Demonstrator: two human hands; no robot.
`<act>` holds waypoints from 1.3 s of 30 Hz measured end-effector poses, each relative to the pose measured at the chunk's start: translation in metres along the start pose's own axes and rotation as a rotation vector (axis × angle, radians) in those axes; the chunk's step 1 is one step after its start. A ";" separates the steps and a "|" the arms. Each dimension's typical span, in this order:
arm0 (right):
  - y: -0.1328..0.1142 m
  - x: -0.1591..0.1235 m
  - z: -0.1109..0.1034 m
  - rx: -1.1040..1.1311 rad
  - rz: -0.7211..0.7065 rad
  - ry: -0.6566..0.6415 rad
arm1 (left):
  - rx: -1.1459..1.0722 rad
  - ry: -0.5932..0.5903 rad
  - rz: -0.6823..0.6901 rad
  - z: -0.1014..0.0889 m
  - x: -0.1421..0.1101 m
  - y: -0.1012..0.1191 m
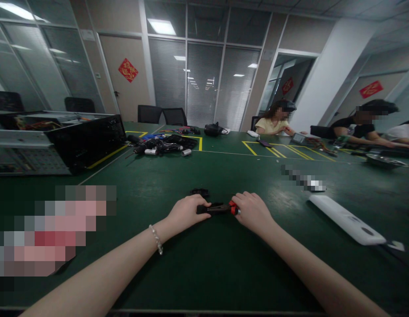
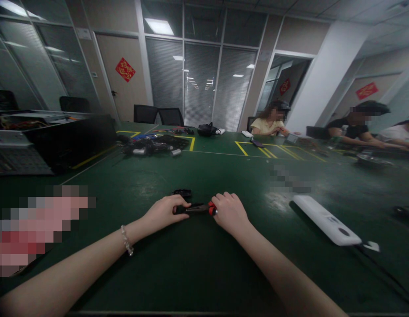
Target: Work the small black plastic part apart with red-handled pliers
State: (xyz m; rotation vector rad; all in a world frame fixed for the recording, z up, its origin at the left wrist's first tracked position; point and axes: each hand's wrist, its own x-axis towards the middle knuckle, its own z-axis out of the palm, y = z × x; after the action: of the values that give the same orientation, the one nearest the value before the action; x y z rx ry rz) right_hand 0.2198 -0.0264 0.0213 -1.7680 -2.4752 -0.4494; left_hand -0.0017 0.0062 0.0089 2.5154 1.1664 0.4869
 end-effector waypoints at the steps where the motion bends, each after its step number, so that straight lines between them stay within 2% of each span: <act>1: 0.000 0.000 0.000 0.000 0.001 -0.002 | -0.001 -0.004 -0.001 0.000 0.000 0.000; 19: -0.001 0.000 -0.003 -0.008 0.006 -0.021 | -0.004 -0.006 -0.020 -0.001 0.000 0.002; 39: 0.000 -0.001 0.000 0.016 -0.003 0.029 | -0.015 -0.007 -0.009 -0.001 0.000 0.001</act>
State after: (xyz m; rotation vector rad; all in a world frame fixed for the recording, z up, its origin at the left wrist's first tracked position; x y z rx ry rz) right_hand 0.2201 -0.0269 0.0208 -1.7395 -2.4548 -0.4504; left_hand -0.0011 0.0059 0.0101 2.4960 1.1658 0.4823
